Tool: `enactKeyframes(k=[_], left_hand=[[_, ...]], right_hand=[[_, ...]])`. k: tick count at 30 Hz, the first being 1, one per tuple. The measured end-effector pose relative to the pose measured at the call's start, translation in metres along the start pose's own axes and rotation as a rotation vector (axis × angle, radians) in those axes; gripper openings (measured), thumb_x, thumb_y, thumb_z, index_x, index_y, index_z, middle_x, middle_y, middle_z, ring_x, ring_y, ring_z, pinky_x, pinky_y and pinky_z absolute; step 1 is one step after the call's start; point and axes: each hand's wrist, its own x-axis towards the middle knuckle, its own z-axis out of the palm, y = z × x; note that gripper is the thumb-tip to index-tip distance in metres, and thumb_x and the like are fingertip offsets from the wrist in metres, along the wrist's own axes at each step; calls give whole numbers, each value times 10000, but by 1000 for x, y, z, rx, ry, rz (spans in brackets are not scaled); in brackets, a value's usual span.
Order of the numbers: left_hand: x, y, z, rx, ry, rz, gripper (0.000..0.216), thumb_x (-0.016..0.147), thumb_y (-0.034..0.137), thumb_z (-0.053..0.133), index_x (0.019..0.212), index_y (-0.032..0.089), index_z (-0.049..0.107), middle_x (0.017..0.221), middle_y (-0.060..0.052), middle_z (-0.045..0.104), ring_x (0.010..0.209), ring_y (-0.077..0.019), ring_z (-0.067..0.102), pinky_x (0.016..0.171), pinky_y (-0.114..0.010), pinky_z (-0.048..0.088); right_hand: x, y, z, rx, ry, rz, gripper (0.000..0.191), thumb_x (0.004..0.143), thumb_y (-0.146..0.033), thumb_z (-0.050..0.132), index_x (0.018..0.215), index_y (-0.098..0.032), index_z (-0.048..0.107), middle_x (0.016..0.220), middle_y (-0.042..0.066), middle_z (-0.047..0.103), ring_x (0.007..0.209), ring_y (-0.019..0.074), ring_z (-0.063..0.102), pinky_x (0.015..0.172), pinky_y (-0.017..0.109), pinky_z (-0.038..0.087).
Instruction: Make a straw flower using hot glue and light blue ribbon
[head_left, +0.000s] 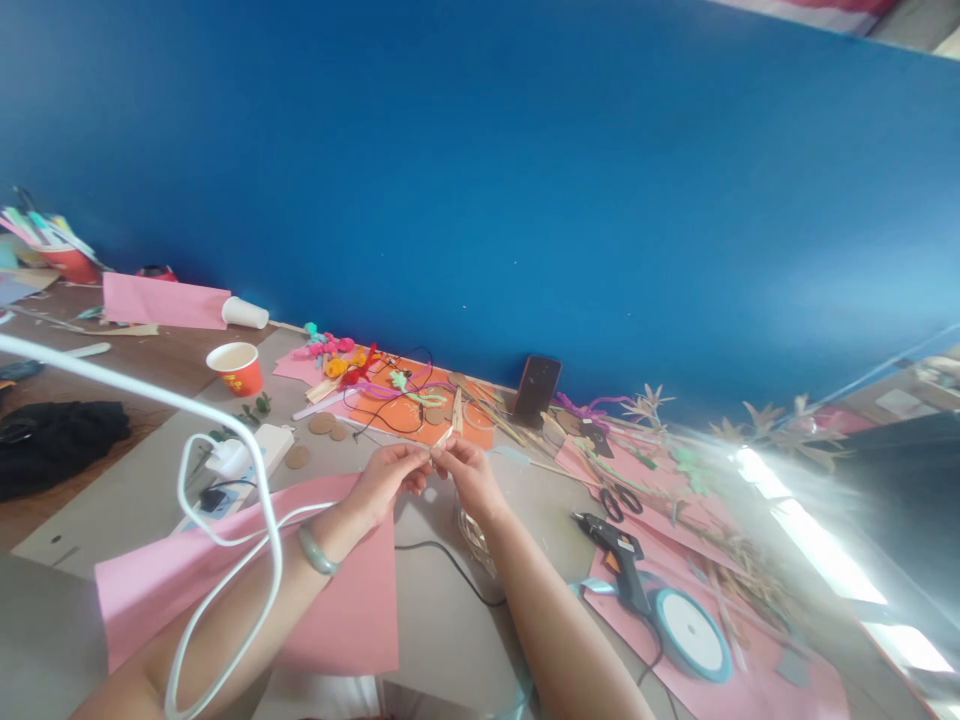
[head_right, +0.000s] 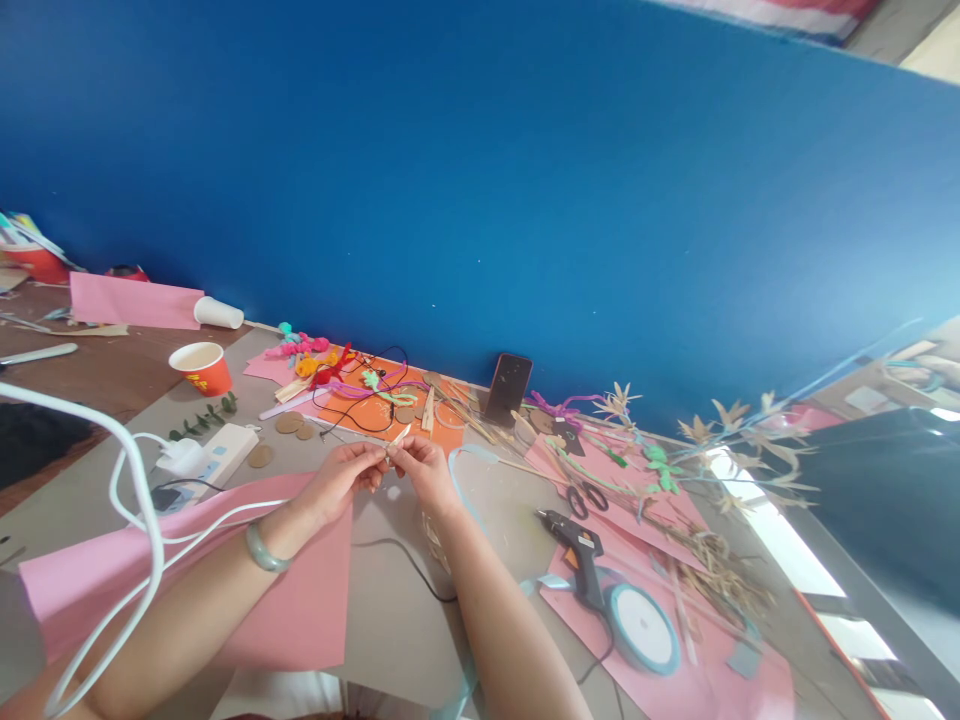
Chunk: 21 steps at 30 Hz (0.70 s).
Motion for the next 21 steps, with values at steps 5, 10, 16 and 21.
enactKeyframes(k=[5,10,16,21], left_hand=[[0,-1,-1,-21,1,-28,225,698,334,726,745,119,681,656,-41,660,492,-80,541,480,-199,406],[1,-3,0,-15,4,-50,207,692,318,723,717,119,670,661,-54,672,489,-82,537,476,-200,399],[0,-1,0,-5,14,17,221,689,330,724,724,122,658,648,-32,645,489,-80,520,479,-203,400],[0,0,0,-19,14,42,236,678,349,735,728,132,657,627,-7,621,502,-82,513,489,-210,393]], right_hand=[[-1,0,1,4,0,-9,234,698,-395,730,664,-193,617,569,-26,577,514,103,441,547,255,375],[0,0,2,4,12,-14,230,695,-384,734,652,-195,610,552,-32,564,512,103,438,544,252,367],[1,2,-1,8,-12,-3,199,695,-377,728,674,-201,637,579,-19,584,523,111,442,553,261,376],[1,5,-2,42,-24,2,174,675,-357,722,743,-206,672,625,-10,612,543,122,473,570,270,392]])
